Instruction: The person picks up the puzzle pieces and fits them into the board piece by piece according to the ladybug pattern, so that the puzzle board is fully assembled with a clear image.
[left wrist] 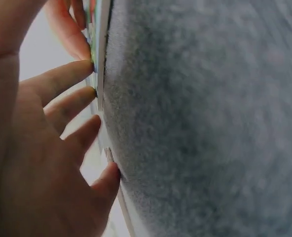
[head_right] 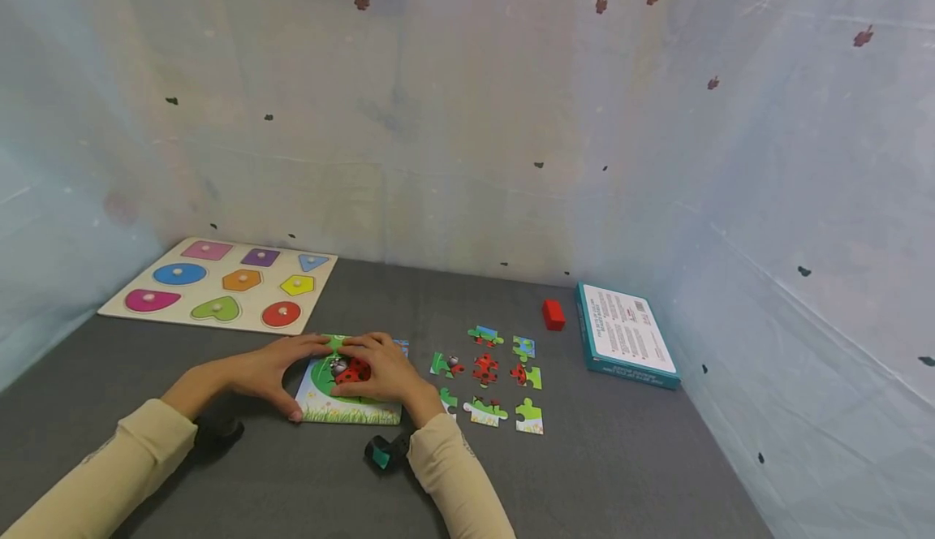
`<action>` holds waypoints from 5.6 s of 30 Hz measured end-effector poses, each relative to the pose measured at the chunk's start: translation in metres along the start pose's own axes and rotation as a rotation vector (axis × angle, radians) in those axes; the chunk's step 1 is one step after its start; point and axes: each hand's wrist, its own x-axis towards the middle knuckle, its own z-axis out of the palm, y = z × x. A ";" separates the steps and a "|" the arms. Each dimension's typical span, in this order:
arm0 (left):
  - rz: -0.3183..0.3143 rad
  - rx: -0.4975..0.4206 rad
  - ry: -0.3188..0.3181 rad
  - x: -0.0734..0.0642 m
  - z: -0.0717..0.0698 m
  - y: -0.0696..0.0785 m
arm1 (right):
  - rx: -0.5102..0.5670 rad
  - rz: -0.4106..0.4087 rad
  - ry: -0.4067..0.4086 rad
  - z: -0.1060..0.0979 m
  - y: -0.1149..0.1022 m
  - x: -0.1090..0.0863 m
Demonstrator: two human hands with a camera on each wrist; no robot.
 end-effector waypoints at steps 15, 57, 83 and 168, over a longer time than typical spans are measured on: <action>0.032 -0.050 -0.052 0.004 -0.002 0.010 | 0.011 0.022 -0.007 -0.001 -0.002 0.000; 0.004 -0.064 -0.080 0.004 0.001 0.003 | 0.214 0.090 0.217 -0.083 0.055 -0.057; 0.001 -0.079 -0.082 0.003 -0.001 0.006 | 0.150 0.232 0.300 -0.109 0.095 -0.116; -0.001 -0.042 -0.089 0.004 -0.001 0.006 | 0.110 -0.028 0.201 -0.041 0.028 -0.024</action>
